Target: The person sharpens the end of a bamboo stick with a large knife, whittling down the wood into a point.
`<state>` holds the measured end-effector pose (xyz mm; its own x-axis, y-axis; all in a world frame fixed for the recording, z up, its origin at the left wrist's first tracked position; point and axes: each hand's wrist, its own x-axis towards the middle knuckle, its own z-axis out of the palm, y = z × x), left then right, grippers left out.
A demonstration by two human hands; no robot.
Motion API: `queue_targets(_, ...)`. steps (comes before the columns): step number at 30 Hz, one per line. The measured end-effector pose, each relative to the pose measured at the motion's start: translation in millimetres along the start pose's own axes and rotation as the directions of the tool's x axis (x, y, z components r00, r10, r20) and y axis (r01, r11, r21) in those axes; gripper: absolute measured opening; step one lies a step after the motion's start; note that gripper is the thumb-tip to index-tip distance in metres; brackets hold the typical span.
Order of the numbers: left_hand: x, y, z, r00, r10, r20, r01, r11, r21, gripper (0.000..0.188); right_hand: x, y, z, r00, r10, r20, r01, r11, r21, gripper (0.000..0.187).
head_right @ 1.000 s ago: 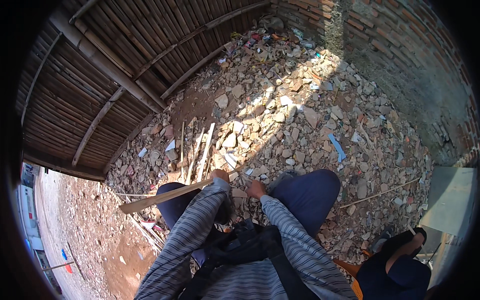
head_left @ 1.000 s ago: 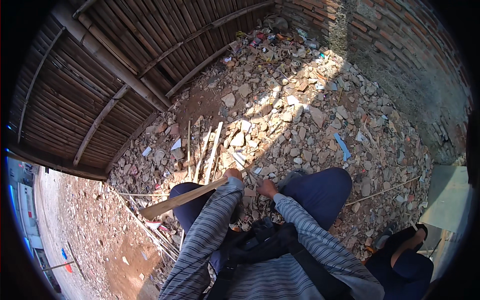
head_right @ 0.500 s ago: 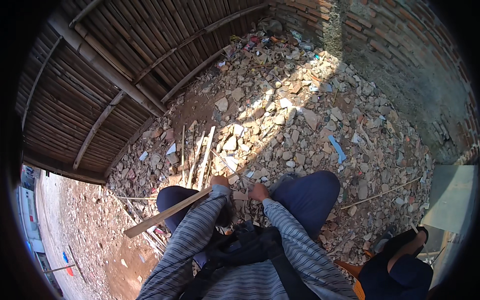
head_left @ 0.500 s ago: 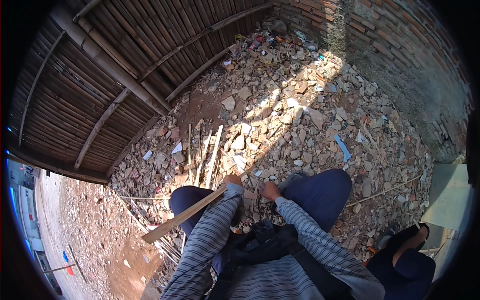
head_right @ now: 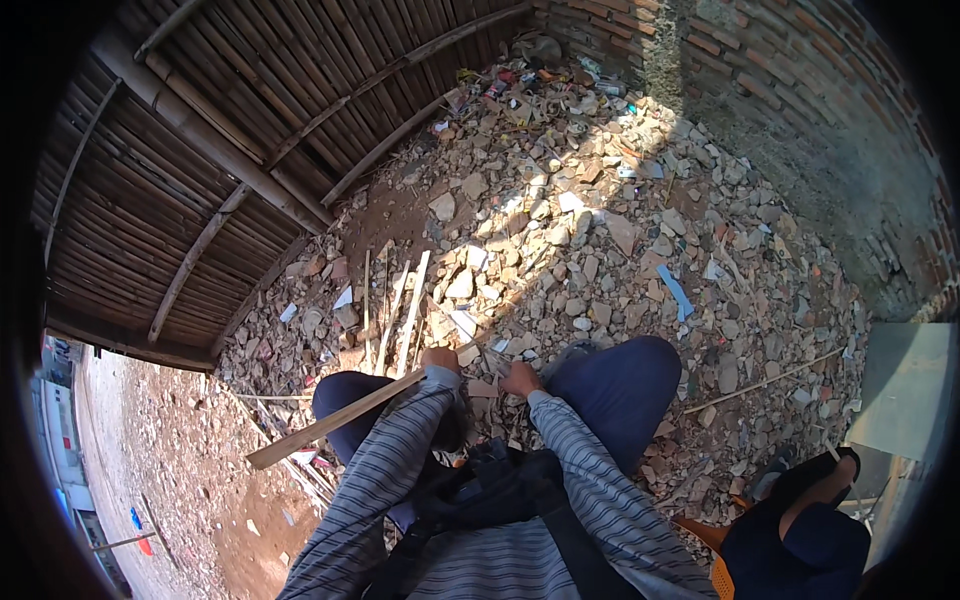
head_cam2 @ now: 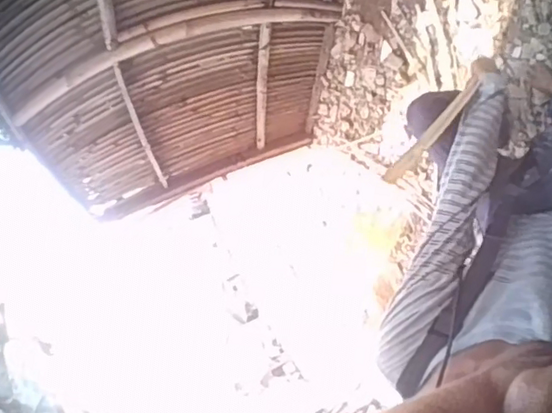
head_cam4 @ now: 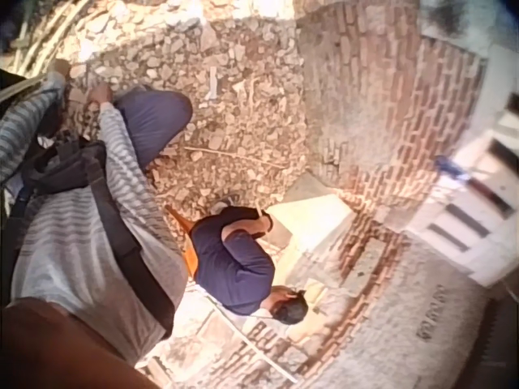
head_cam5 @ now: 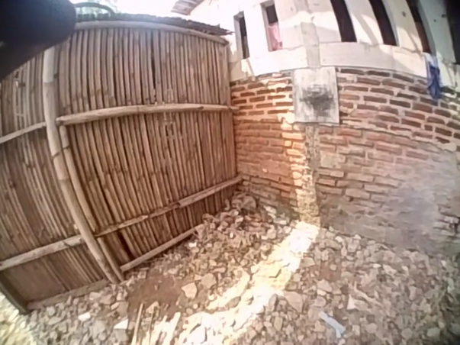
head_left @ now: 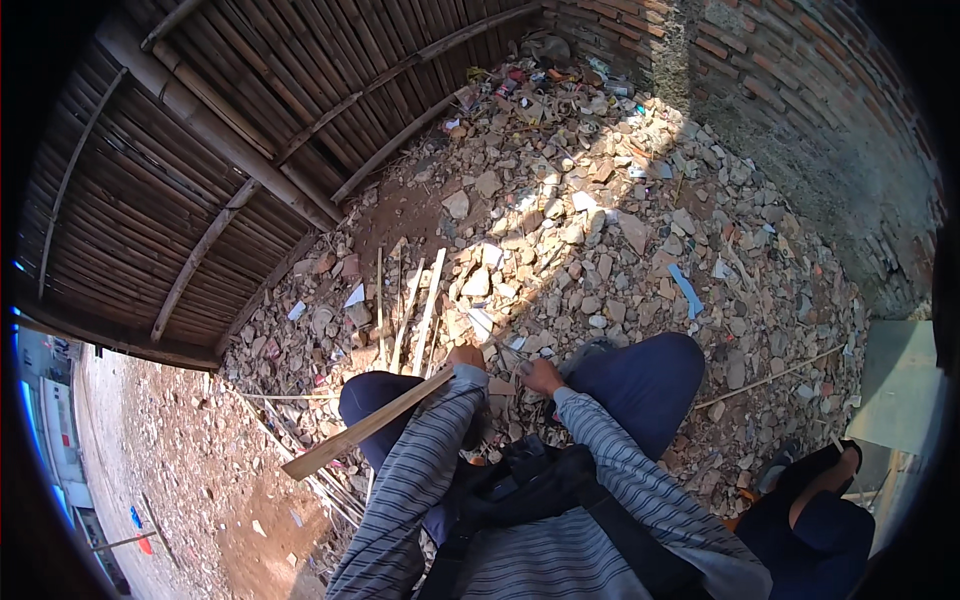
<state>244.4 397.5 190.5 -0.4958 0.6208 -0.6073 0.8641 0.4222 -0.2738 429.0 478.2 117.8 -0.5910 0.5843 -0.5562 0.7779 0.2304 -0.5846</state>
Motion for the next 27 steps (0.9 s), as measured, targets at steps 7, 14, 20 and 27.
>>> queue_targets(7, 0.2, -5.1, -3.6, 0.997, -0.032, -0.069, 0.034, 0.999, 0.038, 0.02, -14.7, -23.1, -7.9, 0.99, -0.129, -0.064, 0.137, 0.982, 0.128, 0.042)
queue_targets(14, -5.9, 4.9, -35.8, 1.0, -0.013, 0.015, 0.013, 1.0, 0.01, 0.024, -3.5, -7.6, -1.8, 0.989, -0.133, -0.067, 0.135, 0.99, 0.036, 0.041)
queue_targets(20, -7.0, -9.9, -13.7, 0.999, -0.038, 0.004, 0.038, 0.999, 0.026, 0.025, -18.4, -36.2, -12.4, 0.993, -0.088, -0.082, 0.097, 0.989, 0.109, 0.041)
queue_targets(27, 0.5, 0.3, -27.5, 0.998, -0.033, 0.053, 0.033, 0.999, 0.0, 0.025, -4.5, 7.6, 10.6, 0.998, -0.057, -0.027, 0.057, 0.998, 0.004, 0.041)
